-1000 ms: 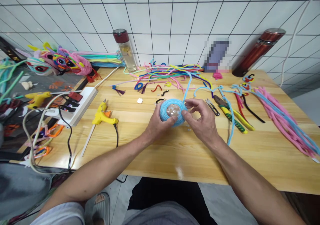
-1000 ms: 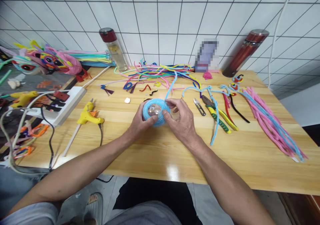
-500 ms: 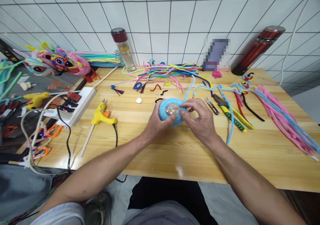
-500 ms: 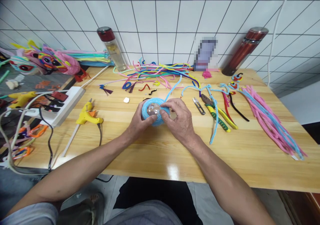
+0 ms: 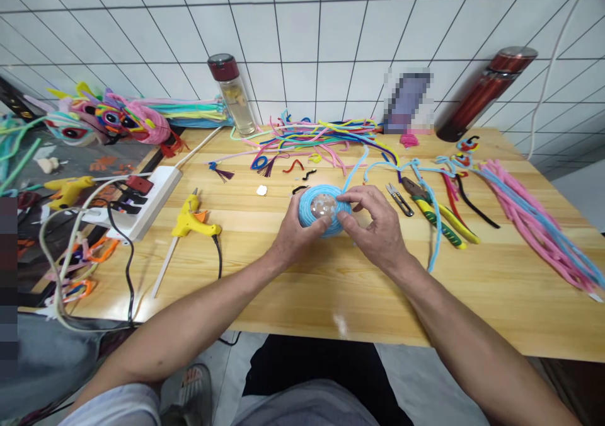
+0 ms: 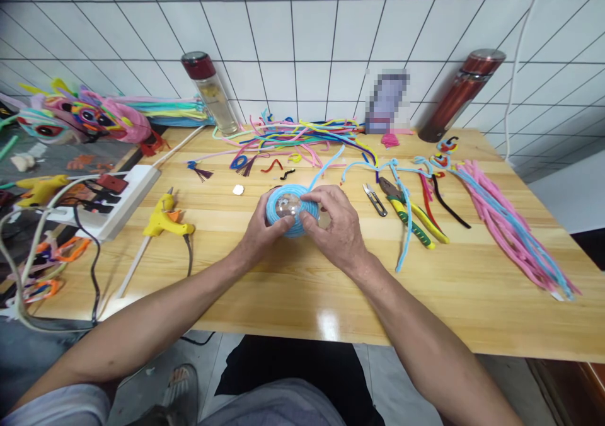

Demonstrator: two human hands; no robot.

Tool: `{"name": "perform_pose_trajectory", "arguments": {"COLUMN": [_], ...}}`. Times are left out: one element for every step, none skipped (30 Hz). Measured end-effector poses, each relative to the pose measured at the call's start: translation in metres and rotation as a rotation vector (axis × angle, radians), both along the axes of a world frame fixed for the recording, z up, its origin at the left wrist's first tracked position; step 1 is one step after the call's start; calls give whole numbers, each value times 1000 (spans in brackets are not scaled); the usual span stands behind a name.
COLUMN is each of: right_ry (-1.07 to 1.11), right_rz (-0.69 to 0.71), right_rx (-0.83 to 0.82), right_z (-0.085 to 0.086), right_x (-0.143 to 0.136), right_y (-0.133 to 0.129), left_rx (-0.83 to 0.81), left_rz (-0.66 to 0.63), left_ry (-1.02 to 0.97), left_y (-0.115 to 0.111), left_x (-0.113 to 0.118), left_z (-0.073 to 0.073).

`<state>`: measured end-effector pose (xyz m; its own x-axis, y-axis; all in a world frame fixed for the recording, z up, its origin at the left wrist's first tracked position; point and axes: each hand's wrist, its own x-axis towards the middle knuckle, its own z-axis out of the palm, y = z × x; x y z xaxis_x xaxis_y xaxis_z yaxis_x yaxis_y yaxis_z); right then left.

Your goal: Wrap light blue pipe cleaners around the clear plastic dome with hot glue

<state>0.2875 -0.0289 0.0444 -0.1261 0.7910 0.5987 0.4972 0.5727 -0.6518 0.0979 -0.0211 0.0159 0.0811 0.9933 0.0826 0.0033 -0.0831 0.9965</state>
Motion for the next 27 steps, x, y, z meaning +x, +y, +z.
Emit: {"name": "perform_pose_trajectory", "arguments": {"right_ry": [-2,-7,-14,-23,-30,-35,-37,-35,-32,-28,-24,-20,-14,-5,6,18,29,37,40,39,38,39,42,48,51,51,46], "right_rz": [2,0,-3,-7,-10,-13,-14,-13,-14,-16,-19,-21,-17,-9,3,16,28,34,34,32,30,28,28,29,31,30,26], "right_rx": [6,10,13,13,14,15,18,22,26,29,27,20,9,-3,-13,-20,-24,-27,-30,-33,-34,-33,-28,-20,-8,2,10], "right_z": [0,-1,-1,-1,-1,-1,-1,-1,-1,-1,-1,-1,-1,-1,-1,-1,0,0,0,0,0,-1,-1,-2,-3,-3,-4], "right_x": [0,0,-1,-1,-1,-2,-2,-2,-3,-3,-3,-2,-2,-1,0,0,1,2,2,2,2,1,1,0,0,0,0], "right_y": [0,0,0,0,0,0,0,0,0,1,1,1,1,1,1,1,1,1,1,1,1,1,1,1,2,2,3], "left_rx": [1,3,6,10,14,16,18,20,23,26,26,27,26,25,22,20,18,16,15,13,12,13,15,18,21,26,31], "left_rz": [0,0,-1,-2,-4,-6,-7,-7,-8,-8,-8,-6,-3,-2,-1,-1,-1,-1,-4,-5,-2,-1,0,0,-1,-5,-10], "left_ry": [-2,-3,-2,-1,0,2,6,11,17,23,26,26,22,17,12,8,5,3,2,2,2,2,3,5,8,11,16], "left_y": [0,0,0,1,1,1,1,1,1,1,0,0,0,0,0,0,0,0,0,1,1,1,1,1,1,1,1], "left_x": [0,0,0,0,-1,-1,-1,-1,-1,0,0,0,0,0,0,0,0,0,0,0,0,0,0,0,0,0,-1], "left_z": [0,0,0,-1,-1,-1,-1,-1,-1,0,0,0,1,1,1,2,2,2,1,1,1,0,0,-1,-1,-2,-2]}}
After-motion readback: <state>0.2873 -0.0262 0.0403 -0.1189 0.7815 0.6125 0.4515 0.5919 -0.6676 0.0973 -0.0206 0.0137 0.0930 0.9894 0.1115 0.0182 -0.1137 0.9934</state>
